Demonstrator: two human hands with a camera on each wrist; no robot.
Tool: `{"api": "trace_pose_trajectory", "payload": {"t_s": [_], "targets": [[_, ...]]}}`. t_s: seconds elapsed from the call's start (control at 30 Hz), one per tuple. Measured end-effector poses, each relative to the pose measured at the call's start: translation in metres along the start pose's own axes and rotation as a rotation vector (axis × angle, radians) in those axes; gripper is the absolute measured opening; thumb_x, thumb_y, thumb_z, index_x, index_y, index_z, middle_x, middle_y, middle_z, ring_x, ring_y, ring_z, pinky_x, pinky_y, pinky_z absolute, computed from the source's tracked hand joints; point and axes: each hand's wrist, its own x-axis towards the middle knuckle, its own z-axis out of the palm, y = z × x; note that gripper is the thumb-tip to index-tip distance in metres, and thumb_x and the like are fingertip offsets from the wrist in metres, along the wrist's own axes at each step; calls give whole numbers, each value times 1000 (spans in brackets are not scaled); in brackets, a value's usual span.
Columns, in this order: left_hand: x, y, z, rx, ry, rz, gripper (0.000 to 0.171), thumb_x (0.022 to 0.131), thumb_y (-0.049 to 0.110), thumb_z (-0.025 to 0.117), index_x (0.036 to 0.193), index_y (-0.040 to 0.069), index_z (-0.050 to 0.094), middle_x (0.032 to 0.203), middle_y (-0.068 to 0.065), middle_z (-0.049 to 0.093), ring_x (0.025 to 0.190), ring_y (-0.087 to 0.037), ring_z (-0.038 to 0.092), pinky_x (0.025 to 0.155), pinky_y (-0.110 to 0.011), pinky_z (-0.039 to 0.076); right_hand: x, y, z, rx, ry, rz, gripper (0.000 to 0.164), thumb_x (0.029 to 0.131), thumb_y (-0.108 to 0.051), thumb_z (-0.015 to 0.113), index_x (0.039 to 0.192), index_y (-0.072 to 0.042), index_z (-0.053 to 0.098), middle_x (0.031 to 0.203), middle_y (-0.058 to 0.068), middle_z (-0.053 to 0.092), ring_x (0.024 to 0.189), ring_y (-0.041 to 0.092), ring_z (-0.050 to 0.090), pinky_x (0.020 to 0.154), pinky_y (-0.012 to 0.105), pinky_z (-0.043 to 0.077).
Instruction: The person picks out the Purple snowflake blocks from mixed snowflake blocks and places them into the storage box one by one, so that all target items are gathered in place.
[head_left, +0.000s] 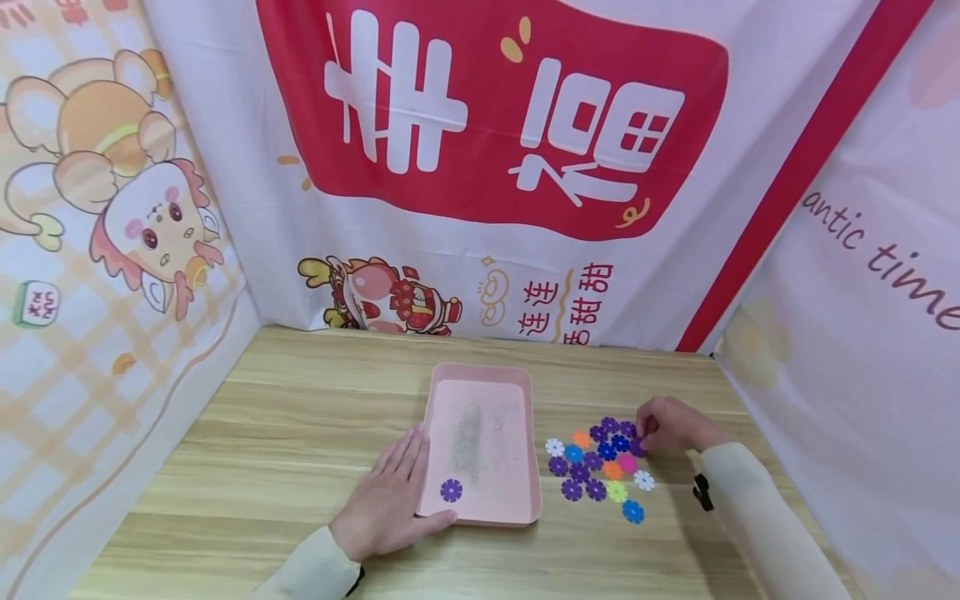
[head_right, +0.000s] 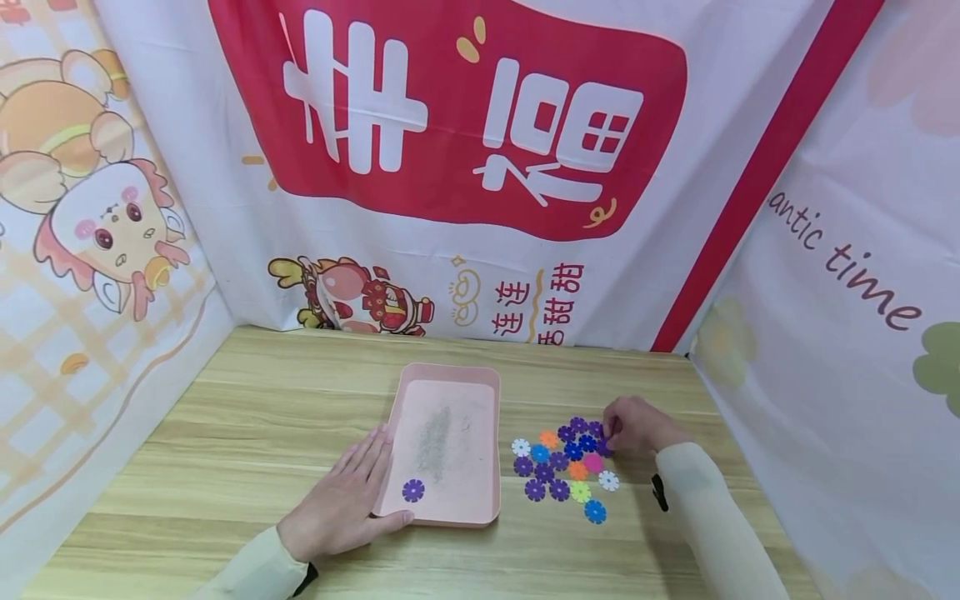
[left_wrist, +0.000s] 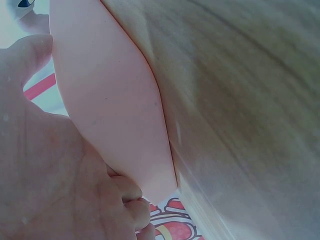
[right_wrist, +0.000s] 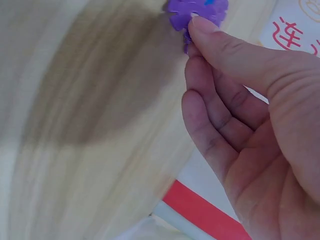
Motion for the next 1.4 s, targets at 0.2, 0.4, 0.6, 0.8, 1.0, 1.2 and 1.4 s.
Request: {"api": "trace_pose_trajectory", "payload": {"t_s": [0.2,0.4,0.6,0.8,1.0,1.2,1.4], "targets": [[-3,0,-1,1,-7,-7,113,96,76,54,163,-10,24,174,-28,18,163,-43,21,133,-56,24,5,-15,-17,18,-40,-51,16,93,1,74,84,-13,72,81,-3,69,74,11,60,69,27,54],[-2,0,0,1,-4,-2,113,96,76,53,164,-10,23,174,-28,17,163,-43,21,133,-56,25,16,-38,-31,4,-72,-53,12,97,-3,72,88,-10,75,81,-3,69,74,11,59,71,27,55],[-1,-1,0,-1,-20,-7,114,96,78,51,164,-9,21,175,-27,16,164,-42,19,133,-55,24,32,-75,-44,-40,-107,-91,11,100,-8,70,91,-11,77,83,1,72,73,13,60,73,30,57],[0,-1,-1,-7,-15,-5,114,96,78,52,164,-9,21,175,-27,16,164,-42,19,133,-56,23,49,-117,-48,-58,-120,-115,15,103,-13,69,90,-18,75,88,1,73,76,13,61,76,29,57],[0,-1,-2,8,-8,-5,114,96,77,52,164,-9,22,175,-27,16,163,-43,20,133,-56,24,67,-161,-46,-106,-123,-208,16,103,-14,69,88,-16,75,88,3,74,76,11,62,75,29,57],[1,-1,-1,-1,-13,-8,113,96,77,52,164,-9,23,175,-26,16,164,-42,19,133,-55,24,83,-197,-34,-137,-127,-262,15,101,-14,72,88,-18,75,86,-2,73,76,10,62,75,28,55],[1,-1,0,10,0,-3,115,95,79,51,163,-9,24,175,-27,18,163,-43,21,133,-55,25,98,-226,-17,-106,-140,-297,14,101,-13,72,89,-19,77,87,-4,74,79,9,64,77,25,58]]}}
